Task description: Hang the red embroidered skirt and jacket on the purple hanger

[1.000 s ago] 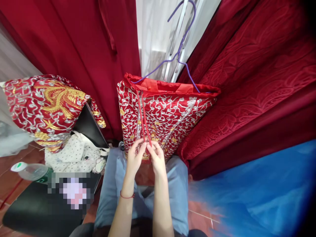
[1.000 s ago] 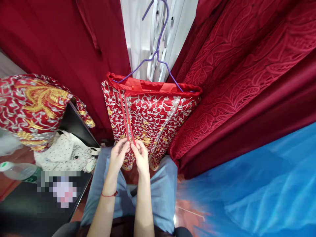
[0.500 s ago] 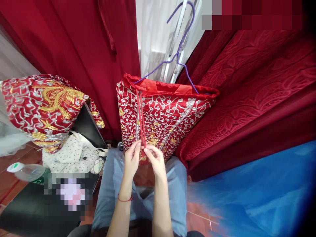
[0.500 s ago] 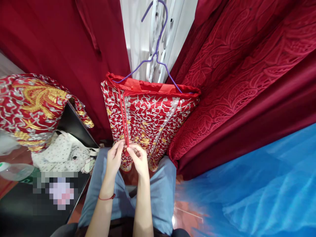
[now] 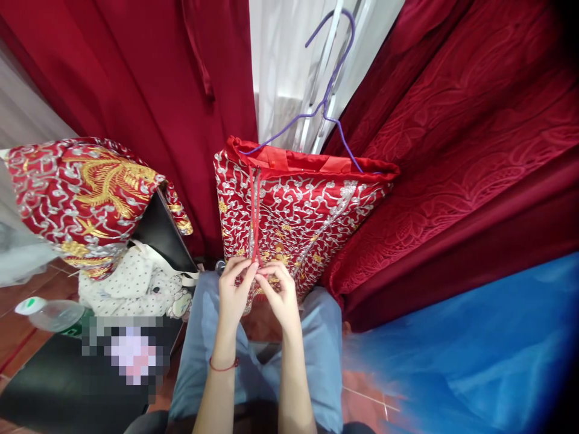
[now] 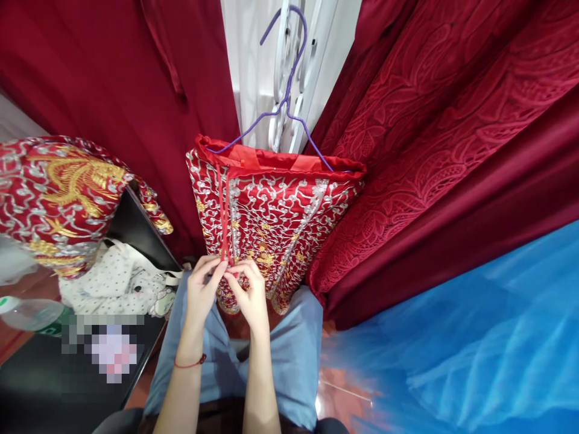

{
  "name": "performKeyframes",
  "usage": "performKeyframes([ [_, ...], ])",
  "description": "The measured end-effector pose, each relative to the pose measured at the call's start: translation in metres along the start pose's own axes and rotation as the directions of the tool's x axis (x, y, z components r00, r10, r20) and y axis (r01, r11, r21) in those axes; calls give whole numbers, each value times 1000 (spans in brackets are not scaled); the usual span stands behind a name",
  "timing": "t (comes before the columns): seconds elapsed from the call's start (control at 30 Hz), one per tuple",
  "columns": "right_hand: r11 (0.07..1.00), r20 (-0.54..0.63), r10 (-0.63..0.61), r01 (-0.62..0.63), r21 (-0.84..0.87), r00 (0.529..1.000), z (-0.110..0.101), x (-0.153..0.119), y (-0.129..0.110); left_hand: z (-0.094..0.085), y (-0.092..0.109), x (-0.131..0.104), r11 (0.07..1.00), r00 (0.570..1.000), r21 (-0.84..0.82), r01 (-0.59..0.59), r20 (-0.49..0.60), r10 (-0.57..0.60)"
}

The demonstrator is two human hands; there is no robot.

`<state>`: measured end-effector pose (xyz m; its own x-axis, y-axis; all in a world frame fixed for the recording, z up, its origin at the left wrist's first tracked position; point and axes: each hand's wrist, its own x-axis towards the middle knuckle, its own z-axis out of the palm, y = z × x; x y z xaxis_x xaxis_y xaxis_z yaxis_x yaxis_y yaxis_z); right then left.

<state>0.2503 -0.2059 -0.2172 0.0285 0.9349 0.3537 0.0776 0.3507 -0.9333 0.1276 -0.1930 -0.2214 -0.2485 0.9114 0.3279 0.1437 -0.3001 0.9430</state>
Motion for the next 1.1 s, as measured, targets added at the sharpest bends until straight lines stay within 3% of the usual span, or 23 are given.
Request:
performKeyframes([
  [0.1, 1000, -31, 7, -7, 1, 1000, -1, -1, 2, -6, -2, -1, 996, 996, 52, 66, -63, -63],
  [0.27, 983, 38, 134, -137, 120, 990, 0, -4, 6, -3, -5, 6, 990, 990, 0, 141, -29, -141],
  [0.4, 953, 105, 168, -189, 238, 980, 3, -6, 8, 13, 6, 38, 985, 994, -142, 96, -36, -102],
  [0.53, 958, 110, 155, -176, 226, 982, 4, -5, 7, 29, 31, 80, 938, 995, -337, 84, -18, -95],
  [0.67, 963, 89, 151, -167, 210, 985, 3, -4, 4, 36, 47, 103, 919, 1000, -394, -16, -14, 11],
  [0.77, 960, 82, 159, -174, 218, 984, 3, -4, 4, 38, 44, 105, 907, 998, -417, -56, -31, 47],
  [0.9, 960, 75, 168, -180, 214, 983, 4, -4, 6, 39, 35, 103, 890, 994, -454, -38, -105, -11],
  [1.1, 967, 93, 166, -181, 180, 982, 5, -2, 9, 33, 31, 101, 933, 996, -360, 3, -82, -35],
])
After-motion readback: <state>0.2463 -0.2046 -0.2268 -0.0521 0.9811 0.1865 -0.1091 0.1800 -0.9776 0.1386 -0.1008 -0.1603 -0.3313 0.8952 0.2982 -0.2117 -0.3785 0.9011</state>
